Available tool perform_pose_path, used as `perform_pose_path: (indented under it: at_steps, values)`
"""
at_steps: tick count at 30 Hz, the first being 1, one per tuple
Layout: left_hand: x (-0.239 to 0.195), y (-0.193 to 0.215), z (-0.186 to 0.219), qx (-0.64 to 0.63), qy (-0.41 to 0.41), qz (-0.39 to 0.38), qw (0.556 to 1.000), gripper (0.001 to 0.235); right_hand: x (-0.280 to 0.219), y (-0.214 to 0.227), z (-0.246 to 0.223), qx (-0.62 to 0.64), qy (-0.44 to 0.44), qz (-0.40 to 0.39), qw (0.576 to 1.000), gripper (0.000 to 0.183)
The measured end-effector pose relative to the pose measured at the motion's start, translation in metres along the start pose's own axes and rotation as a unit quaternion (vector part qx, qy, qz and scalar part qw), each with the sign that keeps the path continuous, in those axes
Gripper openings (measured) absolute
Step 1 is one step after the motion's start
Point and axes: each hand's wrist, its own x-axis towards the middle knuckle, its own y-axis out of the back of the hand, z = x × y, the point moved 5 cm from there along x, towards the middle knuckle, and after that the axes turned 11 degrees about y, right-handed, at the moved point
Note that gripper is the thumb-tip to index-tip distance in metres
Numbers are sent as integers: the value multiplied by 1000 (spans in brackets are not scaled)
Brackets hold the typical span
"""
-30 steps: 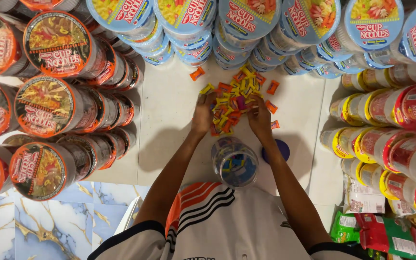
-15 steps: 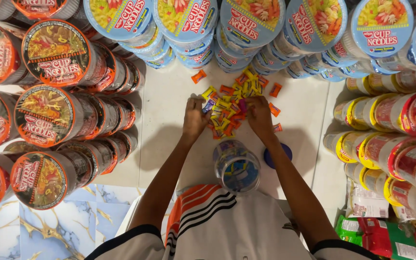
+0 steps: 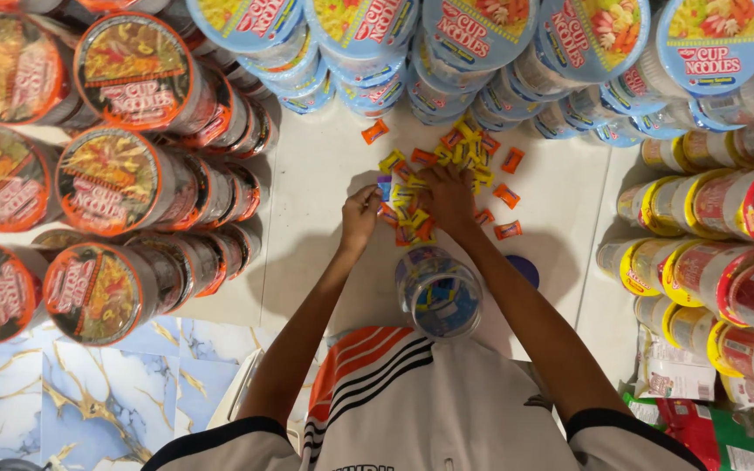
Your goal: Organize candies into a clear plastic container from a pile on the counter.
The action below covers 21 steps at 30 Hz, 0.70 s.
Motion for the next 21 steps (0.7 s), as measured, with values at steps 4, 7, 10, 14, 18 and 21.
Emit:
perform_pose_path:
  at_steps: [4,7,10,14,18,21]
  values:
    - [-21,5,22,-202,97,-122,967,29,-23,13,5,58,-35,67,995,24]
    - [-40,15,51,-194,78,-132,969,30,-54,18,19,160,-80,151,972,25]
    - [-69,27,94,-257,60,-164,951,23,-81,48,17,240,-149,192,940,26]
    - [-116,42,159,-226,63,-181,955,18,-107,108,-7,227,-177,212,934,24]
    - [-169,58,234,-30,-118,-144,982,13,-130,153,-31,211,-185,228,932,24]
    - [-190,55,260,71,-216,-153,962,16,-136,181,-54,232,-196,226,926,22]
